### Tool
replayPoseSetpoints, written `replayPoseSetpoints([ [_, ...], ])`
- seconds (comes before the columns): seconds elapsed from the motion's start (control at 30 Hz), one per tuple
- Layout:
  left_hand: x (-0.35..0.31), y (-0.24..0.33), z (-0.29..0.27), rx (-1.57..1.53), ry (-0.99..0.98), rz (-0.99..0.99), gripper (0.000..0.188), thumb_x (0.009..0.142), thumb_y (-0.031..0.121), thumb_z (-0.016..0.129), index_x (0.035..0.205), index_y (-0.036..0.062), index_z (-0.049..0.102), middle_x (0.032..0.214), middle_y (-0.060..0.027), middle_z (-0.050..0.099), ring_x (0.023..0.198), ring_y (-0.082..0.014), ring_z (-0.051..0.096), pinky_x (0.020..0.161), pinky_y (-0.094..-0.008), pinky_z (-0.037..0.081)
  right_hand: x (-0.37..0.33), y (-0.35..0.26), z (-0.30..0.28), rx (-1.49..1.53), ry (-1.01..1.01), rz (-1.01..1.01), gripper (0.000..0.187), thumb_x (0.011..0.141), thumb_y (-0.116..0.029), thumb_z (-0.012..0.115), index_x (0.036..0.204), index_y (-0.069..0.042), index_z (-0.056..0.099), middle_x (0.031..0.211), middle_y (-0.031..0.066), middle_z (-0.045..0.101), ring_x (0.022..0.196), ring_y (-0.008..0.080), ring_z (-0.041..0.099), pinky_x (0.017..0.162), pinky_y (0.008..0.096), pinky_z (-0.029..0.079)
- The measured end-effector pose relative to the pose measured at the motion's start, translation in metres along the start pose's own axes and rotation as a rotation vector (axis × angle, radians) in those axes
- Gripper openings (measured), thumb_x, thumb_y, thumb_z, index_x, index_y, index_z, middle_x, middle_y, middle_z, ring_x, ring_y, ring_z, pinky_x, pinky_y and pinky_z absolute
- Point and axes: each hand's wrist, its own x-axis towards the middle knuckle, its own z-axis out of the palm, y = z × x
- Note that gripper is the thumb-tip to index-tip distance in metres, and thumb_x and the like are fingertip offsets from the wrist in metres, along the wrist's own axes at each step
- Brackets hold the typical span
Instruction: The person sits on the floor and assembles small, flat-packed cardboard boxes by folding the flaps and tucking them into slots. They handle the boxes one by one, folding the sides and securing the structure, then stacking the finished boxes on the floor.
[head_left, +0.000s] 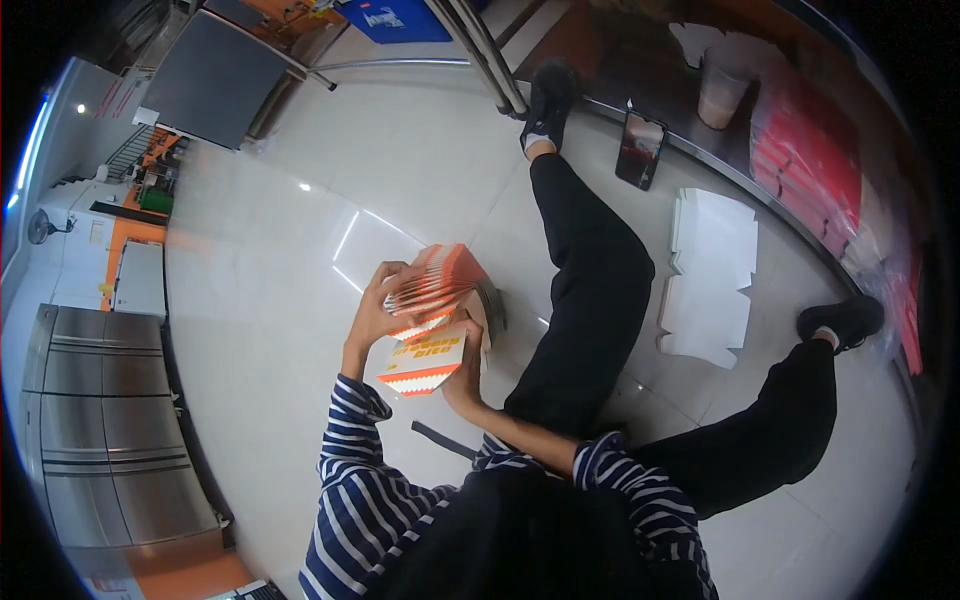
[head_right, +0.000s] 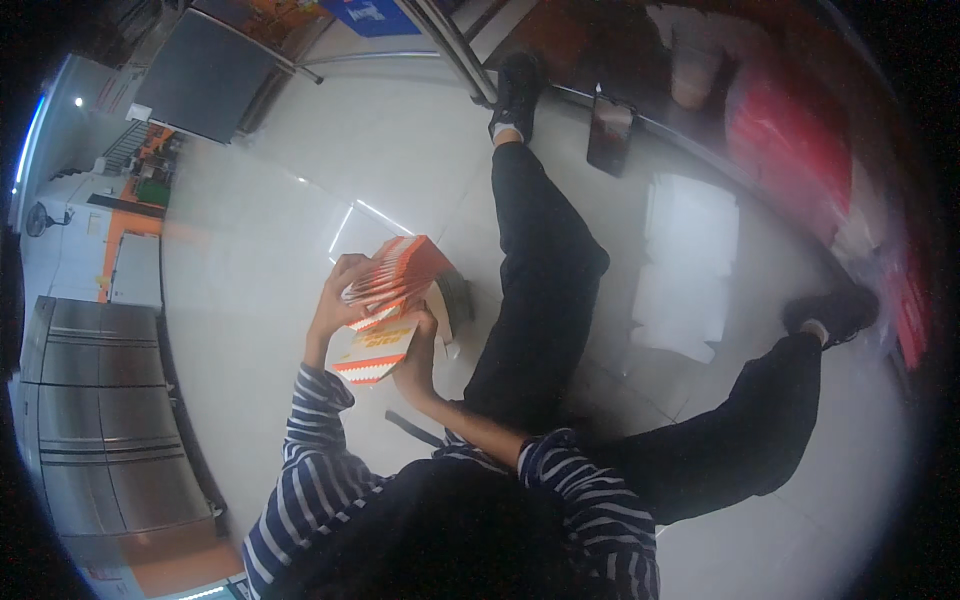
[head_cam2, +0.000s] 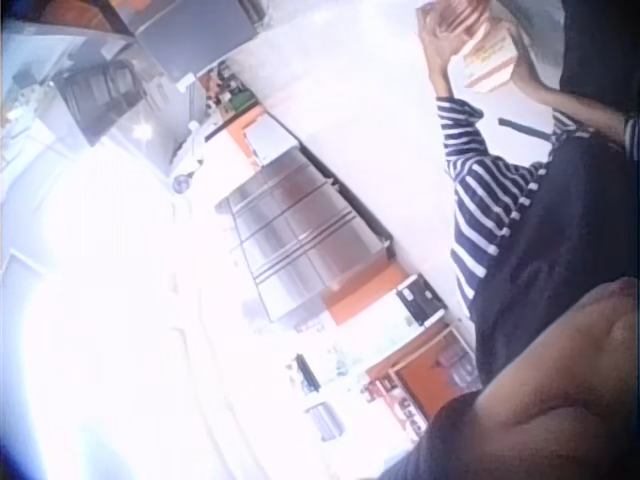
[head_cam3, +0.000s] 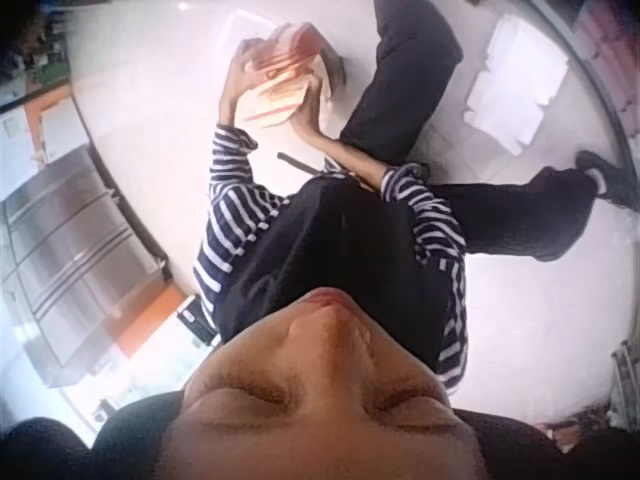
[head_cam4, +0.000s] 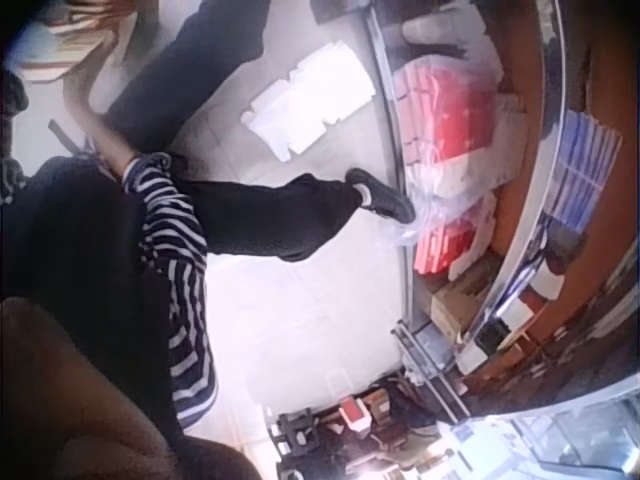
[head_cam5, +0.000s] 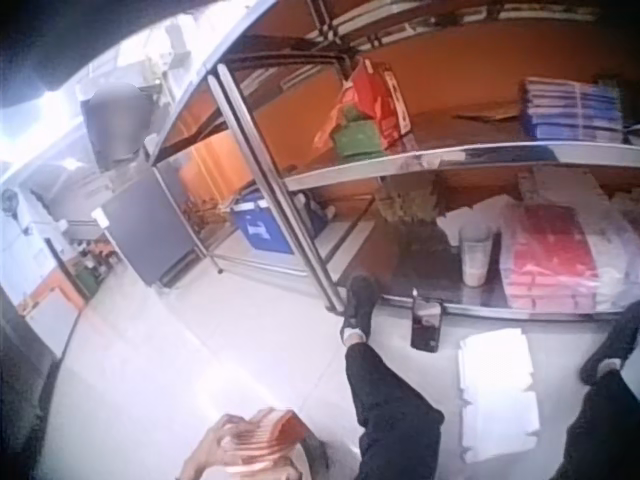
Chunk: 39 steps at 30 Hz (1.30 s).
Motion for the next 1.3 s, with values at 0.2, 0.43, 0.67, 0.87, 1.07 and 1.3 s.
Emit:
replayPoseSetpoints([
  [0.2, -0.006, -0.006, -0.002, -0.041, -0.086, -0.036, 0.096, 0.046, 0.063, 0.073, 0.126, 0.0151, 0.048, 0.131, -0.014, 0.036, 0.121, -0.032, 0.036, 0.098, -0.0428, 0.035, -0.013, 0.0, -0.005, 0.049, -0.02, -0.103, 0.055, 0.068, -0.008, 0.066, 0.108, -0.005, 0.028, 0.103, 0.013, 0.033, 0.1, 0.0239, 0.036, 0.09, 0.0344, 0.03],
  [0.43, -0.005, 0.03, 0.004, -0.057, -0.139, -0.09, 0.101, 0.046, 0.05, 0.079, 0.13, 0.0107, 0.039, 0.138, -0.0159, 0.031, 0.128, -0.0345, 0.028, 0.101, -0.0434, 0.031, 0.017, 0.009, -0.018, 0.105, -0.055, -0.087, 0.049, 0.071, -0.009, 0.065, 0.105, -0.007, 0.029, 0.105, 0.0124, 0.033, 0.104, 0.0227, 0.035, 0.093, 0.035, 0.027],
  [0.67, -0.003, 0.009, -0.003, 0.043, -0.066, -0.037, 0.061, 0.065, 0.026, 0.073, 0.119, 0.0042, 0.052, 0.122, -0.0172, 0.051, 0.112, -0.0328, 0.049, 0.096, -0.0394, 0.038, 0.003, 0.028, -0.004, 0.696, 0.001, 0.145, 0.028, 0.082, -0.006, 0.05, 0.104, -0.011, 0.034, 0.103, 0.0069, 0.034, 0.099, 0.0165, 0.04, 0.088, 0.03, 0.036],
  [0.87, -0.003, 0.003, -0.007, -0.075, -0.059, -0.093, 0.042, 0.077, 0.022, 0.063, 0.114, 0.0037, 0.057, 0.118, -0.0167, 0.055, 0.109, -0.0295, 0.052, 0.092, -0.0369, 0.04, 0.015, 0.03, -0.003, 0.574, -0.02, 0.175, 0.028, 0.083, -0.007, 0.051, 0.105, -0.011, 0.035, 0.105, 0.0075, 0.034, 0.1, 0.0167, 0.04, 0.088, 0.0297, 0.037],
  [1.07, -0.001, 0.004, -0.007, -0.117, -0.046, -0.092, 0.039, 0.08, 0.023, 0.06, 0.115, 0.0047, 0.057, 0.118, -0.0165, 0.055, 0.109, -0.0298, 0.052, 0.092, -0.037, 0.04, 0.042, 0.028, 0.021, 0.245, 0.231, 0.037, 0.039, 0.082, -0.018, 0.054, 0.112, -0.002, 0.034, 0.107, 0.0126, 0.035, 0.108, 0.0269, 0.037, 0.094, 0.0368, 0.03],
  [1.3, -0.008, -0.001, -0.007, -0.118, -0.066, -0.092, 0.04, 0.08, 0.023, 0.06, 0.115, 0.0044, 0.057, 0.12, -0.016, 0.054, 0.11, -0.0289, 0.051, 0.095, -0.0369, 0.037, 0.036, 0.027, -0.001, 0.084, -0.001, 0.11, 0.07, 0.076, -0.008, 0.06, 0.131, -0.003, 0.017, 0.128, 0.0221, 0.027, 0.122, 0.0341, 0.031, 0.101, 0.0421, 0.027],
])
